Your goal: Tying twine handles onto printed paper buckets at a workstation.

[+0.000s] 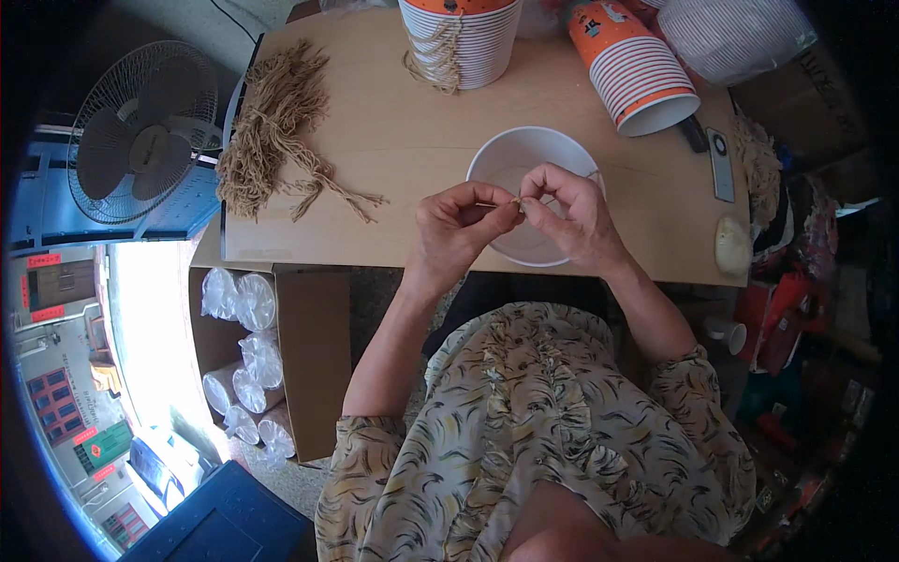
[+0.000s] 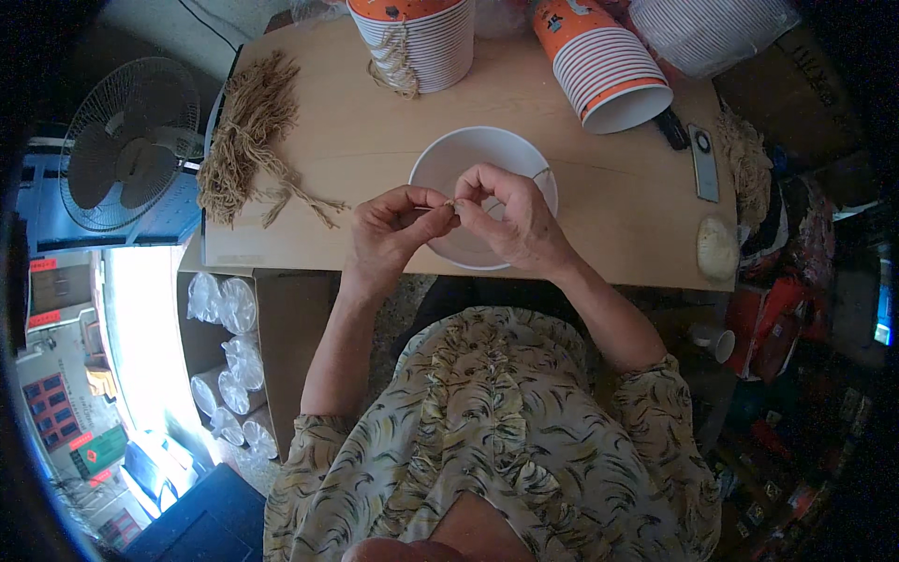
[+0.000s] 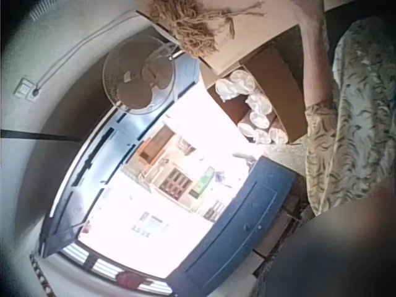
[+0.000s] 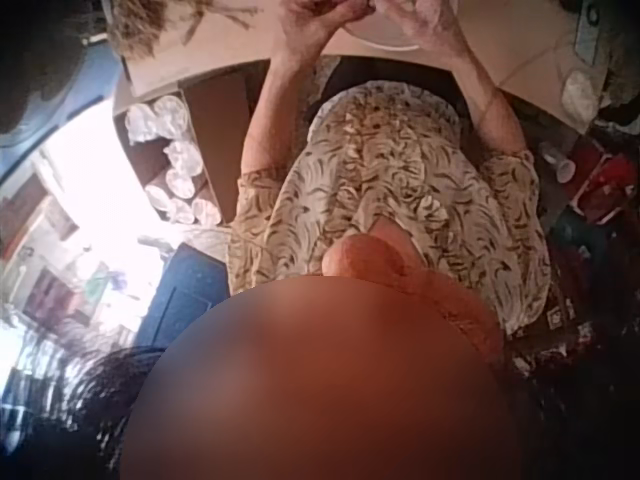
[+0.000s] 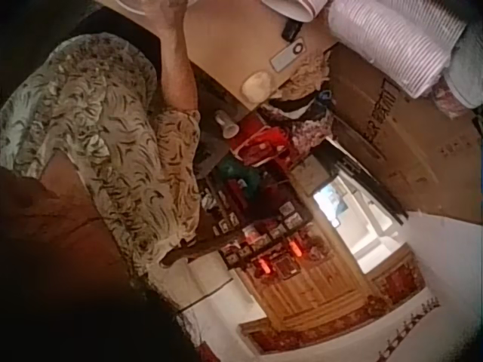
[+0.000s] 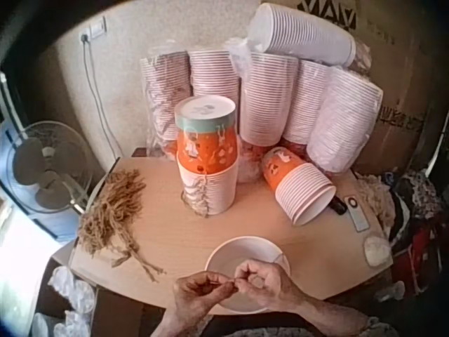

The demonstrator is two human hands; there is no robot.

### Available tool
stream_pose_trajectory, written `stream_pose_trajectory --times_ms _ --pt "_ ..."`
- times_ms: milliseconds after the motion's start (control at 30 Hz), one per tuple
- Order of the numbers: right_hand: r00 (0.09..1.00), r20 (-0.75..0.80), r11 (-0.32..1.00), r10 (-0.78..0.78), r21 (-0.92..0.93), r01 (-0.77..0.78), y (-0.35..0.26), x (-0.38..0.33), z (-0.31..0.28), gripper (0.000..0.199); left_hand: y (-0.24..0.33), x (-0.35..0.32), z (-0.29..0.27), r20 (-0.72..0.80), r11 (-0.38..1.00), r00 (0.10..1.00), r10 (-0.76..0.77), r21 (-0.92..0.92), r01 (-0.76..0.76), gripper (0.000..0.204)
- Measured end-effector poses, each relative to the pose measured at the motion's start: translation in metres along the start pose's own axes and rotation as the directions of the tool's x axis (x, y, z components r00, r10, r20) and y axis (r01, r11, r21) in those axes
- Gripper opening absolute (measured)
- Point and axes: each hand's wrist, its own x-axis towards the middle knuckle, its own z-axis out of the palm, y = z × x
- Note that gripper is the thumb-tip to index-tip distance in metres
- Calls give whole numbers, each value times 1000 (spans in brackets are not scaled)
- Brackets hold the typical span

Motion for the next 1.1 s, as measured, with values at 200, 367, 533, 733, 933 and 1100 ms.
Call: stream_pose_trajectory --times_ms 200,367,533,733,933,1100 --pt "999 -11 999 -41 -1 41 -4 0 3 9 0 -1 1 -29 999 999 -15 -34 14 14" --pt "1000 9 998 -28 -59 29 -6 1 2 11 -4 0 -2 -43 999 999 -26 -26 25 14" --pt "995 2 978 -103 -183 102 -8 1 2 8 -1 0 1 -50 999 998 -33 3 33 14" --pt "999 32 999 1 -47 1 -4 0 2 11 -1 -2 0 -53 1000 999 2 -2 -2 13" --pt "1000 4 999 -5 -54 5 -7 -1 4 9 -7 -1 0 -97 998 995 1 -61 -7 10" --pt "933 53 864 -355 -362 350 -4 3 1 9 -9 -1 -1 -94 997 996 3 -74 -10 8"
